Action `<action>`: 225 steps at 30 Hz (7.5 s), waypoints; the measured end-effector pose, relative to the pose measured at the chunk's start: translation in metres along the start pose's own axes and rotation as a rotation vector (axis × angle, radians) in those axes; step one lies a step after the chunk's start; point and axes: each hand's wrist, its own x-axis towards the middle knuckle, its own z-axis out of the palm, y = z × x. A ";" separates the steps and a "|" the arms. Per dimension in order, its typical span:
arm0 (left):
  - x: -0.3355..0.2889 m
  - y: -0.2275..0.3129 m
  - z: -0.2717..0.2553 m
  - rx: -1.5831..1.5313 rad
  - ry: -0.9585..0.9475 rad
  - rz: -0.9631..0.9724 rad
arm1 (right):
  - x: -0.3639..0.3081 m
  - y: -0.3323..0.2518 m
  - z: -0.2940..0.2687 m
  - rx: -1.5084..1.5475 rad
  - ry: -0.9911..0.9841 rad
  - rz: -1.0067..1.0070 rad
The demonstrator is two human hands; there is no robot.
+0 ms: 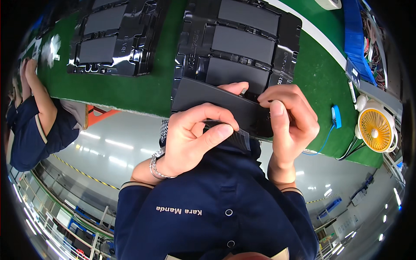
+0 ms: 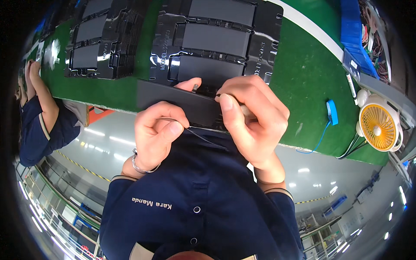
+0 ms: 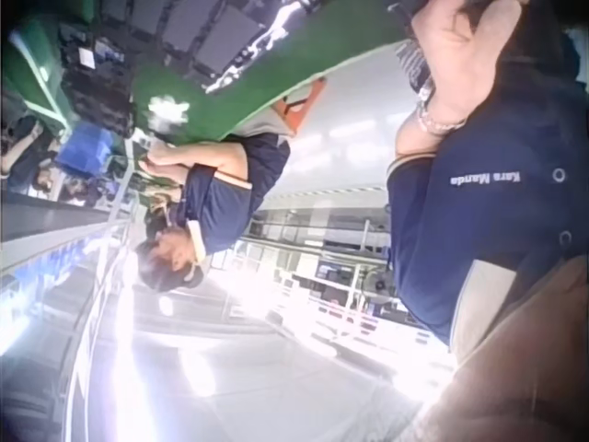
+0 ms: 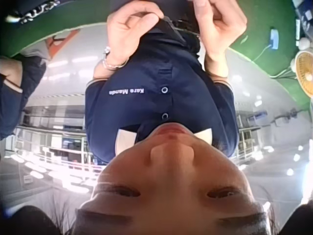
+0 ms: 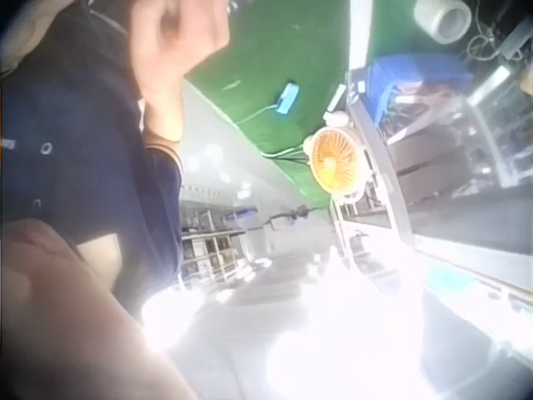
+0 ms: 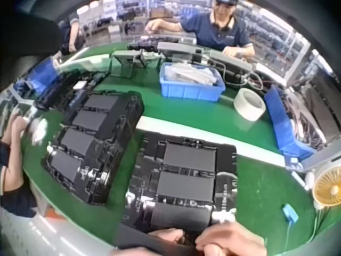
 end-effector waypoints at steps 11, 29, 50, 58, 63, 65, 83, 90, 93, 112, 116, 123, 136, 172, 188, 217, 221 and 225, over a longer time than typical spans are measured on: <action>0.003 -0.011 -0.004 0.224 -0.057 0.210 | 0.002 -0.005 0.012 0.190 -0.113 0.314; 0.004 -0.008 -0.011 0.385 -0.137 0.242 | 0.000 -0.006 0.015 0.332 -0.106 0.437; 0.005 -0.010 -0.007 0.407 -0.084 0.310 | -0.001 -0.002 0.015 0.275 -0.109 0.391; 0.004 -0.015 -0.010 0.321 -0.047 0.208 | -0.006 -0.005 0.009 0.178 -0.074 0.530; 0.006 -0.010 -0.014 0.402 0.036 0.277 | -0.020 0.000 -0.004 0.072 -0.180 0.578; 0.006 -0.006 -0.021 0.406 0.175 0.343 | -0.022 0.003 -0.015 -0.023 -0.102 0.603; 0.006 0.009 -0.023 0.511 0.025 0.001 | -0.027 -0.014 -0.008 -0.125 -0.260 0.093; 0.012 0.004 -0.016 0.516 -0.079 0.095 | -0.019 -0.012 0.009 -0.176 -0.243 -0.020; 0.012 0.005 -0.016 0.514 -0.085 0.080 | -0.018 -0.011 0.010 -0.200 -0.241 -0.021; 0.014 0.007 -0.013 0.507 -0.091 0.082 | -0.017 -0.009 0.011 -0.199 -0.213 -0.061; 0.014 0.006 -0.013 0.507 -0.097 0.083 | -0.017 -0.007 0.011 -0.223 -0.196 -0.097; 0.018 0.003 -0.011 0.581 -0.062 0.064 | -0.013 0.004 0.009 -0.236 -0.121 -0.222; 0.059 -0.020 -0.014 1.569 -0.053 0.588 | 0.001 0.024 -0.017 -0.171 0.015 0.183; 0.012 0.001 0.001 0.113 -0.074 0.083 | 0.009 0.001 -0.003 0.067 0.013 0.072; 0.011 -0.001 -0.004 0.368 -0.178 0.144 | 0.008 -0.004 0.008 0.254 -0.071 0.375; 0.002 0.003 0.002 0.247 -0.117 -0.015 | 0.008 -0.005 0.006 0.151 -0.072 0.322; 0.003 0.001 0.002 0.254 -0.103 0.034 | 0.008 -0.006 0.007 0.152 -0.073 0.323; 0.002 0.003 0.002 0.250 -0.100 0.001 | 0.009 -0.005 0.007 0.138 -0.080 0.313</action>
